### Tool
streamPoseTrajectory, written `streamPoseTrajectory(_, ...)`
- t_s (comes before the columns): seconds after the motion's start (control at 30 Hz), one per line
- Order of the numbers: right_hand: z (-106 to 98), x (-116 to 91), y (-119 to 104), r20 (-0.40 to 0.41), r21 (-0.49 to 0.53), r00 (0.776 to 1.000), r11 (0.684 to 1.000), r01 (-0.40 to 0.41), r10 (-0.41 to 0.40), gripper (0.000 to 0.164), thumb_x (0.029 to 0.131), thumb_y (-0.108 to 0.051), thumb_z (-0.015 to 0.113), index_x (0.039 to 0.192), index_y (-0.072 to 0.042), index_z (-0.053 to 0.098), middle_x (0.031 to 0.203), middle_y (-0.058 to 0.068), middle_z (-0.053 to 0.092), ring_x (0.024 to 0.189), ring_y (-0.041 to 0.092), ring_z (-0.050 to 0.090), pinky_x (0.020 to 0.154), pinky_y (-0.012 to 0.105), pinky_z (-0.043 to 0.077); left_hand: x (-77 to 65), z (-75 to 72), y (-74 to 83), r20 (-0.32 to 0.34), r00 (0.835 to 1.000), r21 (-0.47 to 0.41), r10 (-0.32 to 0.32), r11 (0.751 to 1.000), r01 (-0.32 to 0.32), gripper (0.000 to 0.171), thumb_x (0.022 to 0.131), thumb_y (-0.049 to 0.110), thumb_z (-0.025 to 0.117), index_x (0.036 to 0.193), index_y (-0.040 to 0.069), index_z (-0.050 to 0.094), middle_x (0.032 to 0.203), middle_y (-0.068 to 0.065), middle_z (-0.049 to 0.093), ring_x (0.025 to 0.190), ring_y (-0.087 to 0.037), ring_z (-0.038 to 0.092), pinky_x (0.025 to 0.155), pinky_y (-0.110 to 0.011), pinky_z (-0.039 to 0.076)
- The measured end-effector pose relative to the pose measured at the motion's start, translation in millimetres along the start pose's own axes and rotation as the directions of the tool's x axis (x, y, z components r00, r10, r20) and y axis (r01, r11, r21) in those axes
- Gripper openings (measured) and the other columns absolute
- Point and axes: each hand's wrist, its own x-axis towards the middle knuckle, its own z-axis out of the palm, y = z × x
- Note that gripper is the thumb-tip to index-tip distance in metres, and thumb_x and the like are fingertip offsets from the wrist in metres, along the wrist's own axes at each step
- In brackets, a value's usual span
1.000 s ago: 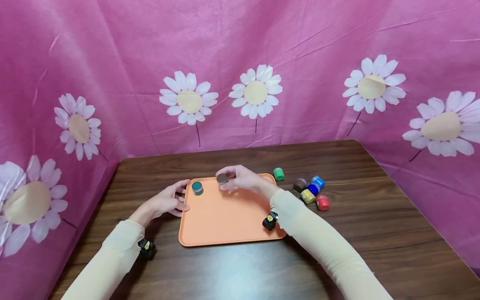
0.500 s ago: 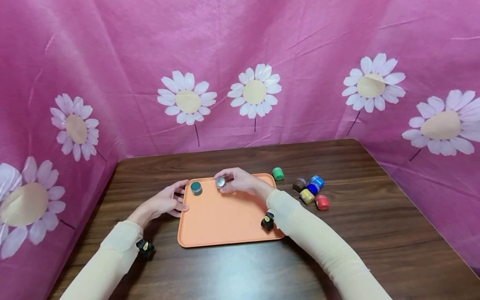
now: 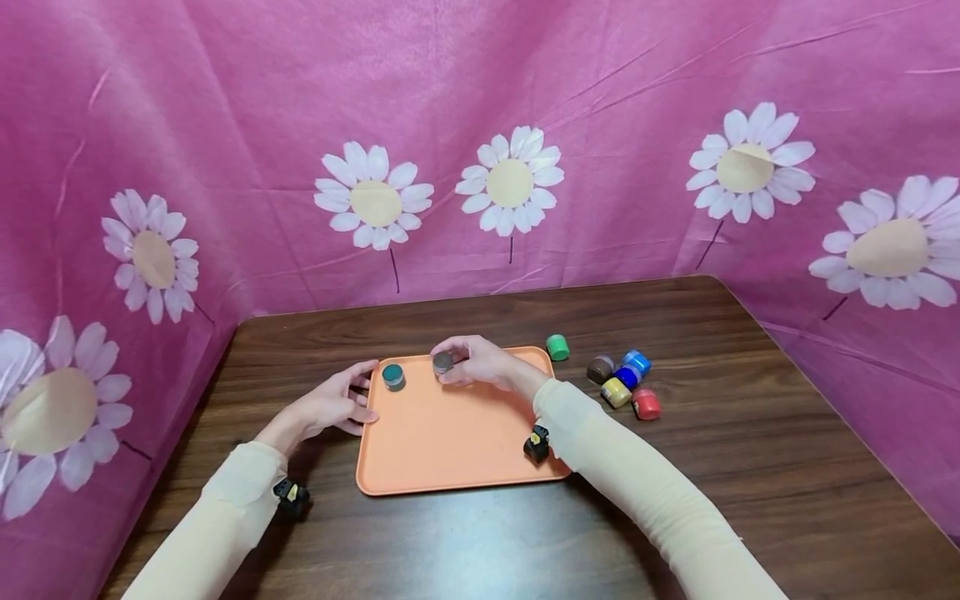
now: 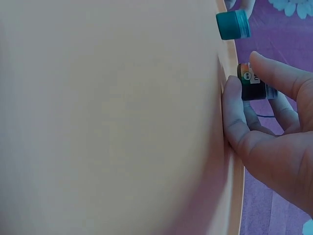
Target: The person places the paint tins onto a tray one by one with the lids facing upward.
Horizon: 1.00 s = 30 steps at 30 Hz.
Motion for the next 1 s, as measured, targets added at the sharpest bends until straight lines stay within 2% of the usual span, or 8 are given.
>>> streamPoseTrajectory(0.23,0.6,-0.6,0.4,0.0,0.023,1.0,1.0,-0.006,0.006,0.048,0.087,0.007,0.073,0.133,0.003,0.059,0.1,0.009,0.063,0.09,0.018,0.063,0.079,0.033,0.059,1.5,0.1,-0.4,-0.004,1.0,0.007,-0.004,1.0,0.004,0.1,0.084,-0.012,0.072,0.162,0.005,0.011,0.137,-0.026,0.028,0.099,-0.026,0.051,0.07,-0.043,0.062)
streamPoseTrajectory(0.5,1.7,-0.5,-0.7,0.007,-0.072,1.0,0.997,-0.016,0.017,0.049,0.087,0.002,0.076,0.133,-0.001,0.061,0.102,0.009,0.063,0.088,0.018,0.062,0.076,0.03,0.058,1.2,0.3,-0.5,-0.005,1.0,0.013,-0.002,1.0,0.003,0.1,0.084,-0.011,0.072,0.162,0.005,0.011,0.138,-0.026,0.027,0.099,-0.026,0.051,0.07,-0.043,0.062)
streamPoseTrajectory(0.77,2.9,1.1,-0.6,0.017,-0.067,1.0,0.998,-0.006,0.008,0.047,0.087,0.004,0.075,0.131,0.004,0.059,0.1,0.007,0.066,0.088,0.015,0.064,0.076,0.03,0.058,0.8,1.1,-0.1,-0.001,1.0,0.004,-0.001,1.0,0.001,0.099,0.084,-0.012,0.072,0.162,0.004,0.012,0.137,-0.026,0.028,0.099,-0.025,0.051,0.069,-0.043,0.062)
streamPoseTrajectory(1.0,3.4,1.0,-3.3,0.01,-0.09,1.0,0.996,-0.007,0.008,0.048,0.086,0.003,0.076,0.132,0.003,0.06,0.102,0.008,0.064,0.089,0.016,0.063,0.075,0.03,0.057,0.4,0.0,0.0,-0.003,1.0,0.005,-0.002,1.0,0.002,0.1,0.084,-0.012,0.072,0.162,0.005,0.011,0.137,-0.026,0.028,0.099,-0.026,0.05,0.07,-0.043,0.062)
